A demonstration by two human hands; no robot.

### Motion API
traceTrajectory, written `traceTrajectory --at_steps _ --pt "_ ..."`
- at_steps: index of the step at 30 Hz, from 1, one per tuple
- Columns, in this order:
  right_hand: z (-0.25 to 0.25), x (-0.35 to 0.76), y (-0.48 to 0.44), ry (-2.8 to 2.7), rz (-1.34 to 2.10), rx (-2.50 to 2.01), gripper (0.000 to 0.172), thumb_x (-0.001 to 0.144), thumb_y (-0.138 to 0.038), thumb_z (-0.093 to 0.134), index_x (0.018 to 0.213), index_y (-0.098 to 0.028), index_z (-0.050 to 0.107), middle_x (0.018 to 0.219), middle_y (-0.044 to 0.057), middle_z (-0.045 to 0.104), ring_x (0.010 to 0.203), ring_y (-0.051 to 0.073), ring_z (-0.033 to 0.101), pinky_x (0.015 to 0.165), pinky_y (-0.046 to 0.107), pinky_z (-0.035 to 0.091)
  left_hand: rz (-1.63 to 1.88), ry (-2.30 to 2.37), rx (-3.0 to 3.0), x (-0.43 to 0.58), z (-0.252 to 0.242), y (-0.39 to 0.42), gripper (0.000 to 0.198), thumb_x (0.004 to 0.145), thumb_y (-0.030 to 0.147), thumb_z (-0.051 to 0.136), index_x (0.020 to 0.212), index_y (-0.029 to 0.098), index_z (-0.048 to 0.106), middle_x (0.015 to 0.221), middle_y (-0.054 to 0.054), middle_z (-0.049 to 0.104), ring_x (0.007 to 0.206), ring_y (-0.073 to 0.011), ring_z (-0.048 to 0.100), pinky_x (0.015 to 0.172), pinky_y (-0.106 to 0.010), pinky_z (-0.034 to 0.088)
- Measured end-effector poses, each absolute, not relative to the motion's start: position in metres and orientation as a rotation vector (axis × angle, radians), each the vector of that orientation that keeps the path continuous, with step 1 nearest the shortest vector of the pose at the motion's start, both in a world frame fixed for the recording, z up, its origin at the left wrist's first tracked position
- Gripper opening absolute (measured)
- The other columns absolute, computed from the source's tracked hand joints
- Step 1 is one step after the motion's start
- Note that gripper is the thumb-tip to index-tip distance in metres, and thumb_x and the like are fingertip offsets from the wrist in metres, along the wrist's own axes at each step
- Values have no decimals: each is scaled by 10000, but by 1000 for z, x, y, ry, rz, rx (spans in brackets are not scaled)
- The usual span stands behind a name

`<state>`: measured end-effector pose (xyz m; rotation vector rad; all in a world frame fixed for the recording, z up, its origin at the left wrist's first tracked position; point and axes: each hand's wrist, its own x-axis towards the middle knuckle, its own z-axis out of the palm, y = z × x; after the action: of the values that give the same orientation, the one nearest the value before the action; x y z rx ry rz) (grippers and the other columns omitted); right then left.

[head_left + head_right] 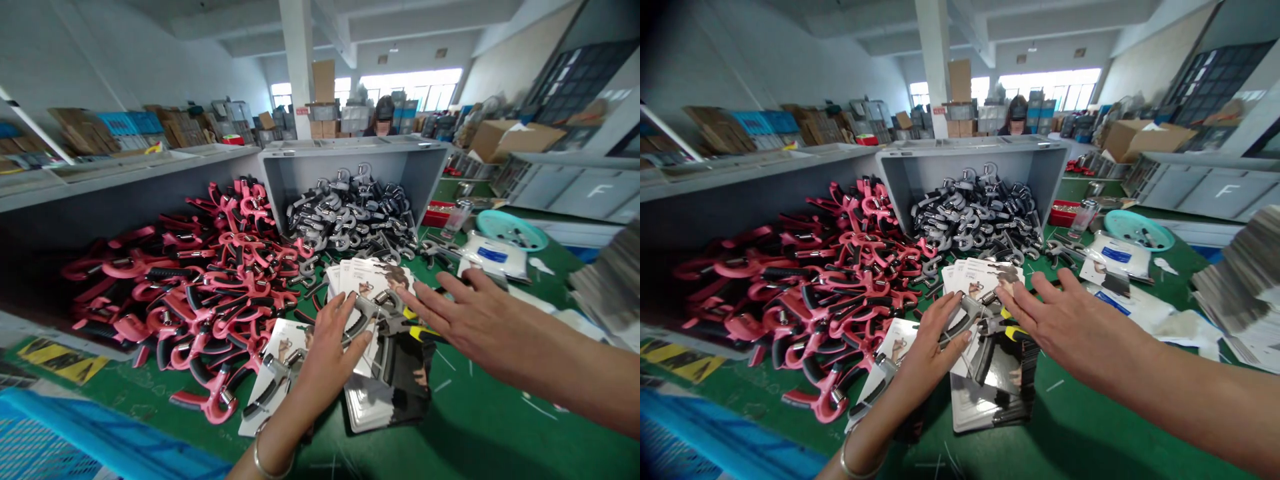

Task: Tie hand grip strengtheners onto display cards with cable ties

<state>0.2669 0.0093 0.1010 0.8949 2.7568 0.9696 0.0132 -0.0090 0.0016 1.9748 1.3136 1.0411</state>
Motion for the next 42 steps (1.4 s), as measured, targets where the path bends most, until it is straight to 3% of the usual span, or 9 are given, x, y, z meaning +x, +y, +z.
traceTrajectory --at_steps 4,10,13,16,23,28,33,38,42 --pt "104 253 4 2606 1071 915 741 784 -61 393 1514 -178 354 1254 163 620 929 384 569 705 568 468 1019 1270 1872 8 5 -11 476 1023 400 384 1490 303 392 1565 -58 345 1477 -194 242 1234 -451 178" --pt "105 253 6 2592 958 914 754 695 -38 515 1439 -146 460 892 128 672 664 274 551 537 382 411 1060 1263 1860 9 2 -10 479 1024 403 388 1493 300 388 1571 -52 348 1475 -181 244 1234 -431 181" --pt "102 263 14 2683 796 849 729 691 -33 555 1408 -147 486 841 89 663 587 214 532 487 322 351 1055 1271 1847 11 1 -10 482 1023 408 387 1490 285 394 1574 -62 348 1478 -192 243 1235 -447 170" --pt "94 277 26 2771 647 830 702 737 -51 557 1426 -134 455 847 79 670 628 207 571 499 300 352 1053 1277 1842 12 2 -11 483 1023 410 384 1489 285 396 1576 -63 345 1481 -198 239 1235 -452 169" --pt "67 312 46 3060 146 874 674 837 -126 512 1495 -171 371 1036 108 706 785 218 686 633 316 498 1017 1209 1866 3 5 -10 477 1015 415 412 1479 308 415 1574 -51 360 1478 -200 254 1227 -459 197" --pt "61 316 27 3171 -29 807 598 886 -166 514 1472 -166 393 1147 144 690 867 230 700 723 337 548 1030 1178 1828 2 7 -8 449 1016 400 417 1453 306 455 1564 -34 391 1460 -186 295 1222 -434 222" --pt "75 303 28 3100 348 837 655 868 -87 462 1509 -187 368 1070 139 695 853 276 653 724 416 539 1022 1236 1845 7 8 -6 454 1018 396 414 1446 254 470 1552 -64 407 1453 -190 299 1220 -429 209" --pt "95 278 47 3075 590 693 710 879 -54 451 1533 -299 321 1322 97 611 1132 349 570 995 627 399 1051 1215 1857 7 6 -7 446 1019 382 417 1445 260 472 1546 -63 415 1442 -191 318 1211 -424 230" --pt "95 256 45 3027 678 518 672 886 -79 477 1520 -258 342 1393 105 567 1227 382 518 1055 681 315 1064 1206 1854 6 7 -9 439 1019 379 416 1444 287 473 1541 -50 425 1441 -192 324 1207 -429 240"
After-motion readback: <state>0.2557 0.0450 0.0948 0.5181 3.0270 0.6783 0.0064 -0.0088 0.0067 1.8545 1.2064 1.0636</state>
